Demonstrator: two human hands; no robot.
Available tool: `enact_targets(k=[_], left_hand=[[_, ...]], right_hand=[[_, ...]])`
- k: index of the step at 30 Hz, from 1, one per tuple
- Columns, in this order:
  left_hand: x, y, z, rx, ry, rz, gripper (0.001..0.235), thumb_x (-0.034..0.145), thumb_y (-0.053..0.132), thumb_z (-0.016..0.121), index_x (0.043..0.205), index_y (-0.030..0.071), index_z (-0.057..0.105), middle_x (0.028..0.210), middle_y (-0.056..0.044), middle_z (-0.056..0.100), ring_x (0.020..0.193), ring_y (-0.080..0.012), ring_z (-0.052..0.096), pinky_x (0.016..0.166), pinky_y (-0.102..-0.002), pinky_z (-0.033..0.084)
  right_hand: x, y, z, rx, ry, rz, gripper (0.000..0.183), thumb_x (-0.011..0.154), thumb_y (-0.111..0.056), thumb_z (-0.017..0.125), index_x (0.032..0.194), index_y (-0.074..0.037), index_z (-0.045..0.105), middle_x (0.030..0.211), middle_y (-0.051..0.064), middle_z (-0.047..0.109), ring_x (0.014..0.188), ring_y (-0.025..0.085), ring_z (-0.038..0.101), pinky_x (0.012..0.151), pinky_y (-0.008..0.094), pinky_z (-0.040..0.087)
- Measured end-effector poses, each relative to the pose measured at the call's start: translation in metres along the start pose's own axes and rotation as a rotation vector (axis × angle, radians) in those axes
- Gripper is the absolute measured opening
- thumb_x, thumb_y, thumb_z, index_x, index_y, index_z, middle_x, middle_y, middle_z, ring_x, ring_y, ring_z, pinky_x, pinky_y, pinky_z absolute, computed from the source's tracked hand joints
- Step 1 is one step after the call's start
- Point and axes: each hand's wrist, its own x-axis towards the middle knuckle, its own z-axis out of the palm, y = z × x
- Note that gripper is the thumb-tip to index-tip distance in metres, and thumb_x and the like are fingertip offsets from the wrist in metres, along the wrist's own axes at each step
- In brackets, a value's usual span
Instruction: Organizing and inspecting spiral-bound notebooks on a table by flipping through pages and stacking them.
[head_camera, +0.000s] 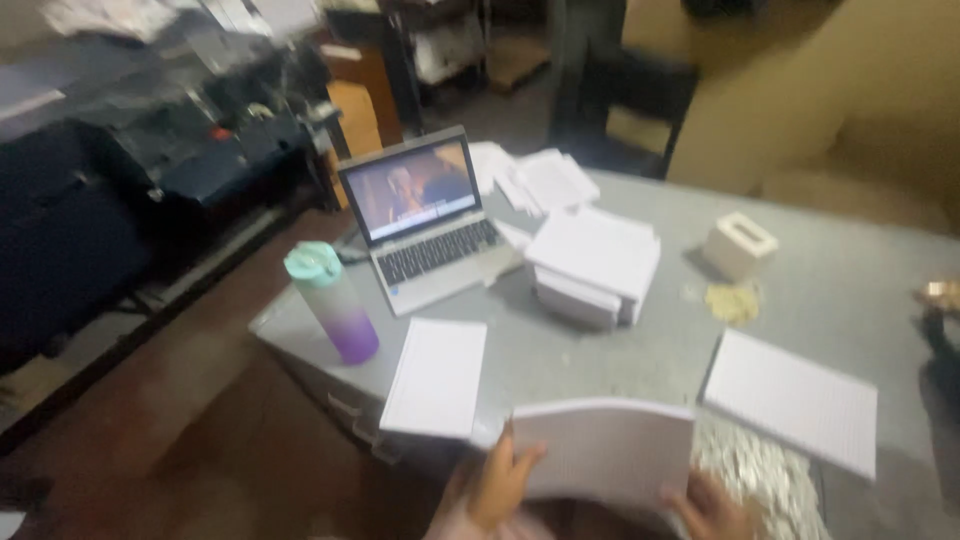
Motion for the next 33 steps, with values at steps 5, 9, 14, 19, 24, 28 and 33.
enact_targets(k=[5,9,14,19,24,28,33], left_hand=[[0.013,0.025,0.017,-0.175,-0.082,0.143,0.032,0.091,0.015,0.071,0.122,0.010,0.065,0.113,-0.006,0.075,0.111,-0.0192,0.069,0.100,-0.031,0.053],[0.026,-0.059,0.039,0.118,0.024,0.005,0.090,0.076,0.043,0.090,0.148,0.008,0.049,0.149,-0.010,0.057,0.142,-0.0228,0.051,0.117,-0.035,0.040],[-0.004,0.067,0.021,-0.219,-0.158,0.257,0.043,0.084,0.012,0.081,0.122,0.013,0.062,0.119,-0.004,0.073,0.117,-0.0211,0.066,0.105,-0.032,0.049],[-0.002,0.067,0.022,-0.218,-0.170,0.298,0.022,0.090,0.014,0.077,0.110,0.013,0.068,0.110,-0.003,0.074,0.110,-0.0198,0.070,0.100,-0.030,0.052],[0.008,0.024,0.032,-0.162,-0.119,0.104,0.028,0.078,0.020,0.090,0.098,0.019,0.070,0.092,0.006,0.070,0.089,-0.0084,0.060,0.078,-0.024,0.046],[0.002,0.048,0.024,-0.141,-0.141,0.083,0.016,0.086,0.016,0.079,0.097,0.018,0.069,0.092,0.005,0.071,0.089,-0.0093,0.064,0.080,-0.024,0.049],[0.007,0.042,0.026,-0.216,-0.181,0.111,0.026,0.084,0.026,0.086,0.101,0.017,0.067,0.094,0.006,0.068,0.090,-0.0089,0.059,0.081,-0.023,0.046]], right_hand=[[0.031,0.053,-0.009,-0.097,0.007,-0.298,0.051,0.084,-0.007,0.072,0.135,-0.007,0.066,0.114,0.012,0.078,0.109,0.021,0.070,0.095,0.035,0.052],[0.042,0.099,-0.004,-0.251,0.166,-0.242,0.039,0.087,-0.025,0.075,0.124,-0.013,0.070,0.087,0.011,0.075,0.082,0.023,0.069,0.078,0.038,0.050],[-0.037,-0.053,-0.008,0.032,-0.024,-0.543,0.083,0.077,0.010,0.064,0.153,-0.001,0.033,0.159,0.017,0.041,0.143,0.031,0.045,0.122,0.043,0.034],[-0.060,-0.113,-0.007,-0.254,0.152,-0.913,0.092,0.077,0.004,0.067,0.157,-0.006,0.022,0.171,0.028,0.016,0.159,0.046,0.018,0.126,0.064,0.024],[-0.061,-0.088,-0.014,-0.661,0.428,-1.136,0.062,0.099,-0.027,0.062,0.146,0.012,0.050,0.169,0.035,0.030,0.162,0.043,0.014,0.136,0.058,0.005],[-0.063,-0.093,-0.001,-0.899,0.280,-1.017,0.076,0.089,-0.032,0.050,0.157,-0.004,0.032,0.176,0.021,0.013,0.163,0.037,0.012,0.125,0.072,0.014],[-0.049,-0.078,0.007,-1.130,0.328,-1.124,0.060,0.100,-0.018,0.050,0.159,-0.010,0.045,0.170,0.018,0.042,0.160,0.036,0.032,0.132,0.056,0.010]])
